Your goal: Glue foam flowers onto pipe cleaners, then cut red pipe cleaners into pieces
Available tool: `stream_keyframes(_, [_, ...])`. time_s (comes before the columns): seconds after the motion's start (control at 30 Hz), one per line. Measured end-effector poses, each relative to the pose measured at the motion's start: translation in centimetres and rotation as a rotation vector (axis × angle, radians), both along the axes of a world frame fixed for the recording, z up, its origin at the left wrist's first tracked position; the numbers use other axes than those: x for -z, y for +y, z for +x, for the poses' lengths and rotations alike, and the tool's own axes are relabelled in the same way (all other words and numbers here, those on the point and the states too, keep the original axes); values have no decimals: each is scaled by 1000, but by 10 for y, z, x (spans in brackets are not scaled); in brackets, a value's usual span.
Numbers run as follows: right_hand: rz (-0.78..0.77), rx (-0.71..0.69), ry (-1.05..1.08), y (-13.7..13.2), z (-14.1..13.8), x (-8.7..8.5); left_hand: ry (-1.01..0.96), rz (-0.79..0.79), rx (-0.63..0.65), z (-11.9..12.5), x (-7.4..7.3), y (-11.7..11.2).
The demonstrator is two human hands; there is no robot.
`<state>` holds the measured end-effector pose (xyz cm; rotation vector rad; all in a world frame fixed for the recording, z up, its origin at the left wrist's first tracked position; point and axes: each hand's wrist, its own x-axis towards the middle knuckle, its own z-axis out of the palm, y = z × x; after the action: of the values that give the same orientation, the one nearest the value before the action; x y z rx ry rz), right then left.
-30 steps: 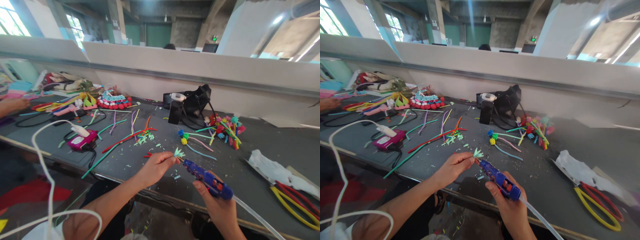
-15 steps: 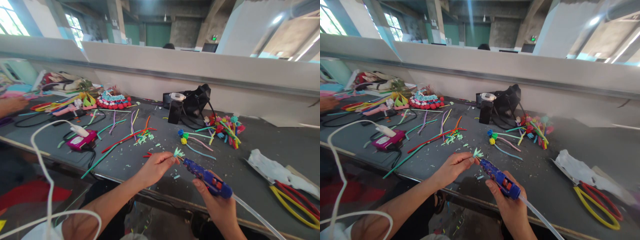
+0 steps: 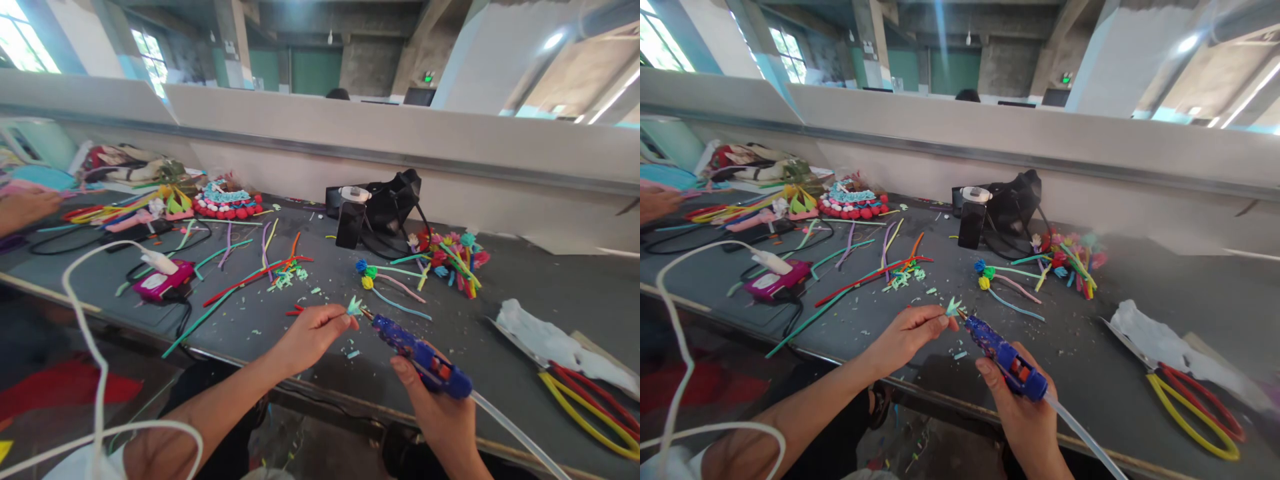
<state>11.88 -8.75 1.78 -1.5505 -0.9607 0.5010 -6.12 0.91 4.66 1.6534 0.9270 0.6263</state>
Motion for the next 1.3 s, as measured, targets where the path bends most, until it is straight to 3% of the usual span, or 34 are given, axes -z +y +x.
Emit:
stream_keyframes(0.27, [101, 119, 67, 3, 15, 18, 26, -17, -28, -3, -2, 5])
stream_keyframes(0.5, [134, 116, 184, 10, 18, 14, 76, 83, -245, -25, -8, 34])
stream_keyframes(0.7, [83, 148, 235, 12, 16, 12, 217, 91, -77, -15, 11, 28])
stream_keyframes(0.87, [115, 157, 235, 13, 15, 6, 322, 221, -257, -21, 18, 52])
stream_keyframes(1.07, [44, 112, 236, 10, 17, 13, 459, 280, -321, -28, 41, 94])
stream_keyframes(1.2, [37, 103, 261, 9, 21, 17, 497, 281, -352, -22, 56, 105])
stream_keyframes(1.3, [45, 107, 270, 9, 23, 18, 503, 274, -349, -19, 58, 106])
